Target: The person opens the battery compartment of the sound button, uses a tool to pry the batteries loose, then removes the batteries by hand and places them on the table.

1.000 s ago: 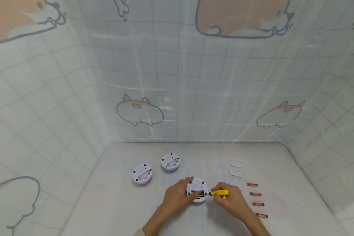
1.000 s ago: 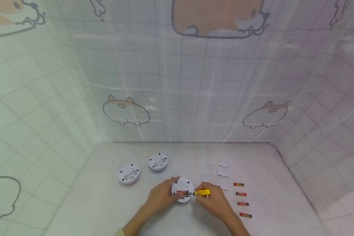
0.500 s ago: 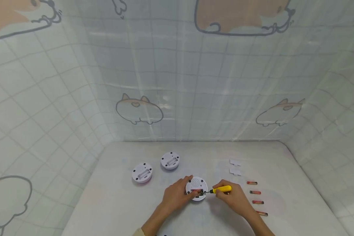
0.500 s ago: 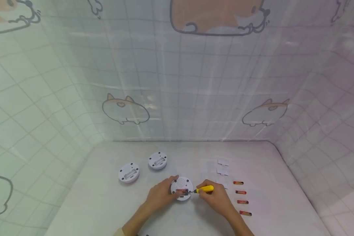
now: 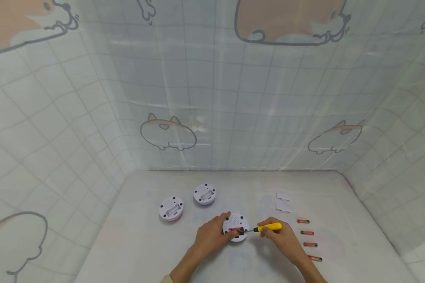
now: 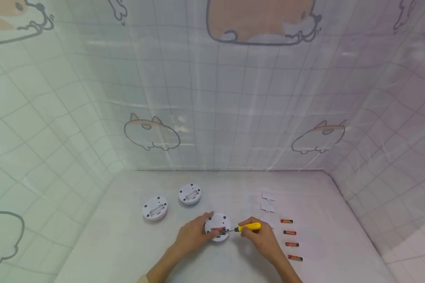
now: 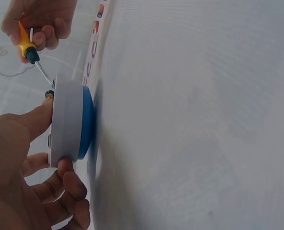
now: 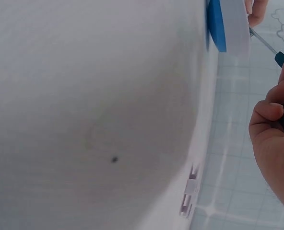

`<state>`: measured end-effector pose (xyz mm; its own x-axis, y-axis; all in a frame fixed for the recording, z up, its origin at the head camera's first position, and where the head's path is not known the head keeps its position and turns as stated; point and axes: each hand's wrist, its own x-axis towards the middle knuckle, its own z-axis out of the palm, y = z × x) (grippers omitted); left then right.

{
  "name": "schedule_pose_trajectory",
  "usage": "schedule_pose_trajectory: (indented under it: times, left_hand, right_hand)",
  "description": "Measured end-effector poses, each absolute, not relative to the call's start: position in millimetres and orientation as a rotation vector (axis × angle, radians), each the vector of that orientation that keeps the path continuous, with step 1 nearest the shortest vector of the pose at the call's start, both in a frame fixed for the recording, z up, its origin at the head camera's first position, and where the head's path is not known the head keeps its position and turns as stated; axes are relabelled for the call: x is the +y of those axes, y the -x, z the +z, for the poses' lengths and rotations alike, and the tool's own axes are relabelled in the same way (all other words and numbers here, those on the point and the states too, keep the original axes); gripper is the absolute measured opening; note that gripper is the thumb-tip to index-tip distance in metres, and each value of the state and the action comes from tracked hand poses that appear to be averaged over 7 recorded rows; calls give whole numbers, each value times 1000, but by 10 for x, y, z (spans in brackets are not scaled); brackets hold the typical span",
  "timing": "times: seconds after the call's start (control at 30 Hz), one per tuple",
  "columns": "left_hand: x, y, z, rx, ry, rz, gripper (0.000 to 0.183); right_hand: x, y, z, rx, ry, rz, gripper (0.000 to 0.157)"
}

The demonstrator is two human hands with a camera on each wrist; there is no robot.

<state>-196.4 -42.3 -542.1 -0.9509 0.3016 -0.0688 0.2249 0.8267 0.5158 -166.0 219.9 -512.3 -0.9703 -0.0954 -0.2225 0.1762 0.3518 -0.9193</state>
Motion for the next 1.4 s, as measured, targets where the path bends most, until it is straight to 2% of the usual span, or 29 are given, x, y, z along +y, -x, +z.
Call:
schedule_pose_trajectory:
  times: [0.13, 0.37, 0.5, 0.77, 1.07, 1.17, 1.4]
  left_hand:
    - [-419, 1957, -5422, 2858, -417, 789, 75]
    - [-418, 1944, -5409, 2851, -418, 806, 75]
    - [-420, 1941, -5397, 2873, -433, 797, 74]
    - [-401, 1925, -5336, 2897, -439, 759, 73]
    - [-396, 1929, -5356, 2930, -464, 761, 74]
    - [-387, 1934, -5354, 2924, -461, 764, 73]
    - [-384, 1934, -5352, 2895, -415, 751, 73]
  right_hand:
    - [2204, 1650, -5119, 2354, -76, -1695, 26]
    - [2124, 1628, -5071, 2511, -35, -1538, 11]
    - [2078, 1607, -5011, 2609, 85, -1418, 8]
    - [1997, 1571, -4880, 2718, 295, -1189, 14]
    - [1894, 1499, -4861, 2985, 736, -706, 12]
    - [1877, 1503, -4881, 3001, 643, -783, 10]
    - [1999, 1563, -4988, 2725, -44, -1375, 11]
